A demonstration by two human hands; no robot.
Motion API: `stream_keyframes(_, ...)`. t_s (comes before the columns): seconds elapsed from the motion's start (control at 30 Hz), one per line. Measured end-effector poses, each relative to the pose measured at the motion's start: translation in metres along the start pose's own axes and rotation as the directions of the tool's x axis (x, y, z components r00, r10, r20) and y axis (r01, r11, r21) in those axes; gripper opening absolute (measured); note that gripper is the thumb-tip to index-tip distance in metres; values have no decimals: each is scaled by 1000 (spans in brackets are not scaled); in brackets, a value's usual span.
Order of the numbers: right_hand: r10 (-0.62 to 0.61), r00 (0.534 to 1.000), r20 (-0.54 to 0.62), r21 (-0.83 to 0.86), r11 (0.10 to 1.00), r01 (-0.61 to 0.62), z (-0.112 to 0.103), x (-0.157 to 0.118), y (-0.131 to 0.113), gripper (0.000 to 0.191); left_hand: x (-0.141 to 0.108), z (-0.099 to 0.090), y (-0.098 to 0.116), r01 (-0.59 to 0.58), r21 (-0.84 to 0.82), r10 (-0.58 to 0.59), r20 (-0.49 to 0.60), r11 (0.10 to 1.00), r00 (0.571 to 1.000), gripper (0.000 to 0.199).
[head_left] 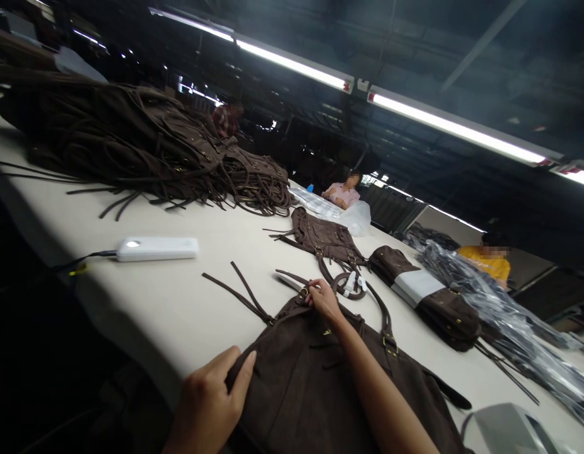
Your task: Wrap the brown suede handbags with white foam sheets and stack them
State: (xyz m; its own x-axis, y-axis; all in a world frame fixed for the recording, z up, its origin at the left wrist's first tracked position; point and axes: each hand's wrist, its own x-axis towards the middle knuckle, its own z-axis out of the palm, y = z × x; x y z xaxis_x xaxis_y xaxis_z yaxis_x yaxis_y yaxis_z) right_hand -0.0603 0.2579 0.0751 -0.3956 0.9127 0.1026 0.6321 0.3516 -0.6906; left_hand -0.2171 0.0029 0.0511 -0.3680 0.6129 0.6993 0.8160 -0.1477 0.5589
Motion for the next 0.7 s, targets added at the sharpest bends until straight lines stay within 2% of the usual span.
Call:
stream_keyframes(0.07,-83,990,115,62,995,76,-14,-11,2,35,-2,1,-1,0,-13,-1,-33,1000,999,28)
stream_keyframes(0.13,-215,955,206,85,976,201,-25,-23,4,45,-5,1,0,-8,-15,7,-58,1000,998,29)
stream_keyframes(0.23,-478,848,229,-48,864,500,-28,-33,3,59,-6,3,2,5,-21,-6,-56,1000,998,29)
stream_keyframes(0.3,-583,787,201,-203,761,616,-22,-32,1,49,-7,3,3,15,-47,-16,-26,999,1000,29)
stream_keyframes(0.37,-572,796,199,-315,732,605,-13,-25,-4,34,-6,0,3,0,-90,2,22,996,1000,28)
stream_keyframes(0.43,-517,821,240,-374,732,570,-5,-16,-11,31,-2,-9,4,-48,-120,59,94,992,994,29)
stream_keyframes(0.53,-455,831,319,-402,729,554,5,-2,-23,27,5,-24,6,-110,-67,123,242,992,962,33)
stream_keyframes(0.63,-384,842,378,-423,737,527,13,9,-33,18,7,-31,3,-90,24,81,258,996,963,36)
stream_keyframes(0.7,-332,854,400,-418,763,493,15,14,-37,20,1,-29,-2,18,14,-21,216,1000,976,40)
